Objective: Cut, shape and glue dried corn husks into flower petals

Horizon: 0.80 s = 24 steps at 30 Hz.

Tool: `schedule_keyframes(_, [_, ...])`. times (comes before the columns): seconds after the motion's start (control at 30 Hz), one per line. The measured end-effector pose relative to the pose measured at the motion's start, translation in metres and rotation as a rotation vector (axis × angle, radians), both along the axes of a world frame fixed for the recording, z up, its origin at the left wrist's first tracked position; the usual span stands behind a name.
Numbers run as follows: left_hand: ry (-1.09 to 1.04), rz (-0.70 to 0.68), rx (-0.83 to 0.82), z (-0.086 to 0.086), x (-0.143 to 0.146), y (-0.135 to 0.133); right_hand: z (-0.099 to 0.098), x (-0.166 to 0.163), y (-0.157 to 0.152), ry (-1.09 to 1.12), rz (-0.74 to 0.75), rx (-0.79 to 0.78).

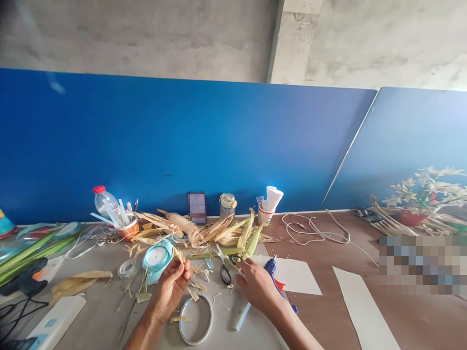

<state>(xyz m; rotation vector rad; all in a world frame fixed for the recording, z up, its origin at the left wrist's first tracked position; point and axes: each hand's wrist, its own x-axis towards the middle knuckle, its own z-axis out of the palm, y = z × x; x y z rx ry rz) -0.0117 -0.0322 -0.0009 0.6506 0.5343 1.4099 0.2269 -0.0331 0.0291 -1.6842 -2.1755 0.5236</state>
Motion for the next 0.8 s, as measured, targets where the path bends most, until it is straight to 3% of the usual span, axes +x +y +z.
schedule_keyframes(0.2, [-0.030, 0.010, -0.010, 0.001, -0.002, 0.002, -0.014, -0.037, 0.038, -0.053, 0.018, 0.055])
schedule_keyframes(0.37, [-0.060, 0.073, -0.026, -0.002, -0.006, 0.005, -0.026, -0.061, 0.048, -0.091, 0.073, 0.074])
schedule_keyframes(0.5, [-0.079, 0.071, -0.033, -0.003, -0.008, 0.007, -0.030, -0.075, 0.045, -0.066, 0.128, 0.088])
schedule_keyframes(0.67, [-0.071, 0.059, -0.052, -0.002, -0.008, 0.007, -0.029, -0.091, 0.027, 0.028, 0.327, 0.107])
schedule_keyframes(0.8, [-0.045, 0.058, -0.047, -0.002, -0.008, 0.007, -0.032, -0.106, 0.013, -0.062, 0.364, 0.101])
